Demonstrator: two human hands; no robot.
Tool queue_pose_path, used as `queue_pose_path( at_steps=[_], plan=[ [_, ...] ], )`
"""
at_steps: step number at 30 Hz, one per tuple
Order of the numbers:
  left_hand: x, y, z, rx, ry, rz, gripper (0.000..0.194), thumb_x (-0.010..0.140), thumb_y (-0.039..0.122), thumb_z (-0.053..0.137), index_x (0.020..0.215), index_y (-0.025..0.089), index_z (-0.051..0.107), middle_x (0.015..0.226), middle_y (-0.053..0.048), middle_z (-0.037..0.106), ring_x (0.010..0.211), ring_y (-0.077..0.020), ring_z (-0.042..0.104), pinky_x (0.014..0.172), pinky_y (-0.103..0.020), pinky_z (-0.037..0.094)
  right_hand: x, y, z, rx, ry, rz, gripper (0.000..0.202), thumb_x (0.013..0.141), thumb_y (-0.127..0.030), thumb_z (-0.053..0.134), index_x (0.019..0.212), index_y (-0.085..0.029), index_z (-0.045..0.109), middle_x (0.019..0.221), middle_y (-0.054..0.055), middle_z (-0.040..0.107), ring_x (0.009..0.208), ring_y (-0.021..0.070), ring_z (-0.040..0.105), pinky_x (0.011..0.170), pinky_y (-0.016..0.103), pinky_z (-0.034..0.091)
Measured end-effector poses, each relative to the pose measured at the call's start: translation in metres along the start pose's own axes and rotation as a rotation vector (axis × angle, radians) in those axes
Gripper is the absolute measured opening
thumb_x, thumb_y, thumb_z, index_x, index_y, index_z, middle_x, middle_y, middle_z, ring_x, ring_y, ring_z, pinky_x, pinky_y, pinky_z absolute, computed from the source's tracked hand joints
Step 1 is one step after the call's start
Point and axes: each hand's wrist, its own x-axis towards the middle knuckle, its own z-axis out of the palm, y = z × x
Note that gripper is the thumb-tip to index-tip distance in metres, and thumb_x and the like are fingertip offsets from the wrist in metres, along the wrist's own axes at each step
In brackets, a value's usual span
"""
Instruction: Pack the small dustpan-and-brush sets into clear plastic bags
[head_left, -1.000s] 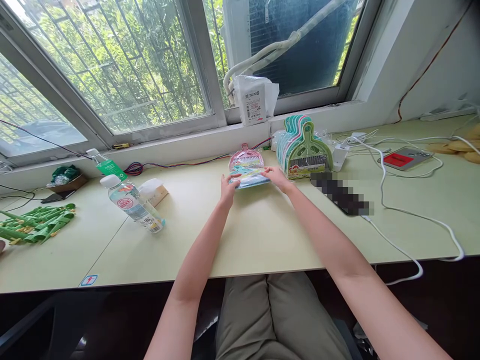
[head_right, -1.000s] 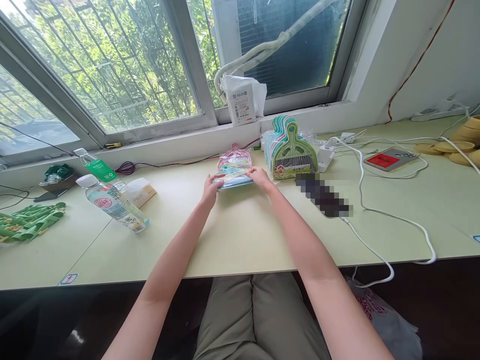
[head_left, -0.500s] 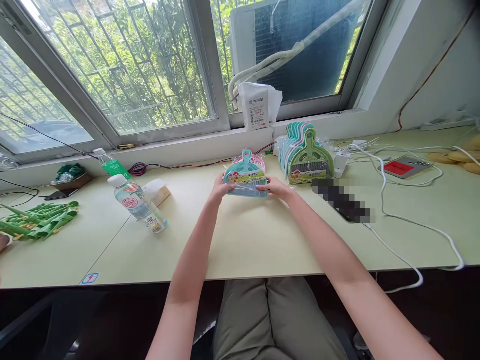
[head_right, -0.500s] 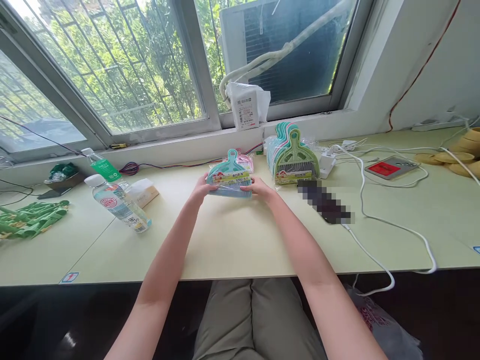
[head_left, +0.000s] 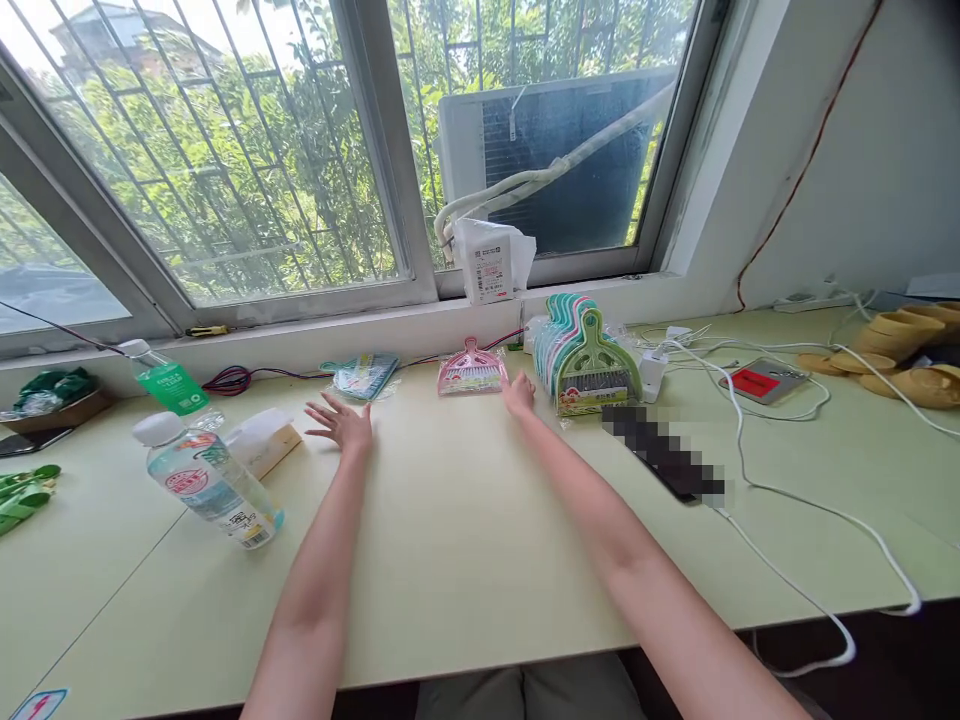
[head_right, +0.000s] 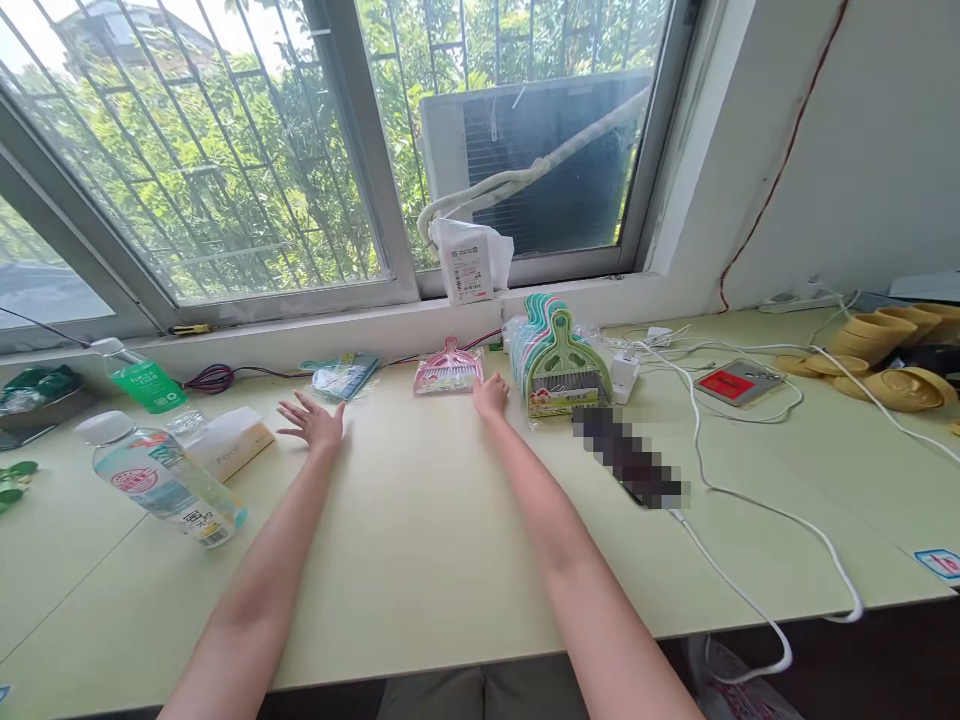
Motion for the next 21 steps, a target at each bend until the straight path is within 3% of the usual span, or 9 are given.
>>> queue_pose_path(
  at_steps=[3, 6, 9, 13, 14, 16, 18, 19, 21],
  plan=[
    [-0.012, -0.009, 0.019, -0.033, 0.05, 0.074, 0.068, 0.088, 0.032, 0.053, 0.147, 0.006, 0.032, 0.157, -0.03, 0.02, 0.15, -0.0392, 0.011, 0.115, -0.064, 0.016, 0.024, -0.012, 0.008, -0.039, -0.056, 0.012, 0.048, 0.085, -0.035, 0.062, 0.125, -0.009, 0.057, 0.131, 0.03, 0.057, 0.131, 0.0377, 0.05, 0.106, 0.054, 0.036],
    [-0.02, -0.006, 0.023, -0.188, 0.058, 0.203, 0.044, 0.088, 0.023, 0.046, 0.129, 0.011, 0.054, 0.14, -0.023, 0.047, 0.138, -0.0345, 0.037, 0.113, -0.052, 0.031, 0.028, -0.012, 0.01, -0.066, -0.145, -0.015, 0.022, 0.077, -0.029, 0.07, 0.096, -0.017, 0.069, 0.111, 0.021, 0.069, 0.118, 0.0354, 0.06, 0.099, 0.048, 0.043],
    [-0.033, 0.007, 0.022, -0.472, -0.232, 0.249, 0.037, 0.088, 0.026, 0.05, 0.122, 0.015, 0.059, 0.118, -0.016, 0.063, 0.117, -0.0282, 0.057, 0.107, -0.045, 0.041, 0.009, 0.0, 0.007, -0.052, -0.225, -0.091, 0.012, 0.081, -0.026, 0.064, 0.089, -0.019, 0.07, 0.104, 0.013, 0.073, 0.106, 0.0302, 0.066, 0.093, 0.042, 0.048],
    [-0.073, 0.032, 0.015, -0.935, -0.736, 0.075, 0.055, 0.08, 0.039, 0.068, 0.13, 0.019, 0.055, 0.109, -0.012, 0.07, 0.1, -0.0257, 0.067, 0.094, -0.042, 0.05, -0.036, 0.02, -0.012, 0.123, -0.338, -0.29, 0.026, 0.087, -0.026, 0.054, 0.11, -0.022, 0.068, 0.112, 0.006, 0.072, 0.103, 0.0212, 0.066, 0.091, 0.032, 0.048],
    [-0.085, 0.039, 0.013, -1.033, -0.871, 0.05, 0.057, 0.077, 0.041, 0.071, 0.128, 0.019, 0.057, 0.109, -0.012, 0.071, 0.098, -0.0266, 0.068, 0.092, -0.042, 0.052, -0.048, 0.023, -0.019, 0.168, -0.325, -0.346, 0.03, 0.089, -0.026, 0.051, 0.116, -0.023, 0.065, 0.115, 0.006, 0.071, 0.105, 0.0206, 0.065, 0.093, 0.033, 0.048],
    [-0.107, 0.05, 0.009, -1.17, -1.076, 0.017, 0.056, 0.073, 0.041, 0.075, 0.122, 0.017, 0.062, 0.108, -0.014, 0.072, 0.096, -0.0284, 0.069, 0.087, -0.042, 0.054, -0.07, 0.027, -0.034, 0.151, -0.18, -0.445, 0.038, 0.09, -0.025, 0.049, 0.127, -0.022, 0.058, 0.125, 0.009, 0.065, 0.116, 0.0236, 0.059, 0.098, 0.038, 0.045],
    [-0.123, 0.058, 0.007, -1.25, -1.122, -0.011, 0.055, 0.071, 0.04, 0.078, 0.118, 0.015, 0.064, 0.107, -0.014, 0.072, 0.095, -0.0288, 0.07, 0.086, -0.041, 0.054, -0.088, 0.027, -0.047, 0.006, -0.019, -0.57, 0.041, 0.089, -0.027, 0.055, 0.13, -0.024, 0.055, 0.136, 0.013, 0.056, 0.126, 0.0285, 0.05, 0.103, 0.046, 0.039],
    [-0.128, 0.06, 0.007, -1.287, -1.093, -0.02, 0.056, 0.07, 0.039, 0.078, 0.118, 0.014, 0.064, 0.107, -0.014, 0.073, 0.096, -0.0283, 0.069, 0.087, -0.041, 0.054, -0.095, 0.025, -0.051, -0.06, -0.006, -0.659, 0.04, 0.088, -0.028, 0.059, 0.127, -0.024, 0.056, 0.138, 0.013, 0.054, 0.128, 0.03, 0.047, 0.105, 0.048, 0.037],
    [-0.133, 0.062, 0.01, -1.364, -1.008, -0.035, 0.057, 0.069, 0.037, 0.079, 0.118, 0.015, 0.063, 0.108, -0.012, 0.072, 0.099, -0.0271, 0.069, 0.089, -0.04, 0.054, -0.107, 0.021, -0.055, -0.139, -0.167, -0.83, 0.025, 0.089, -0.031, 0.06, 0.113, -0.024, 0.062, 0.128, 0.013, 0.058, 0.12, 0.0293, 0.052, 0.102, 0.046, 0.04]
  ],
)
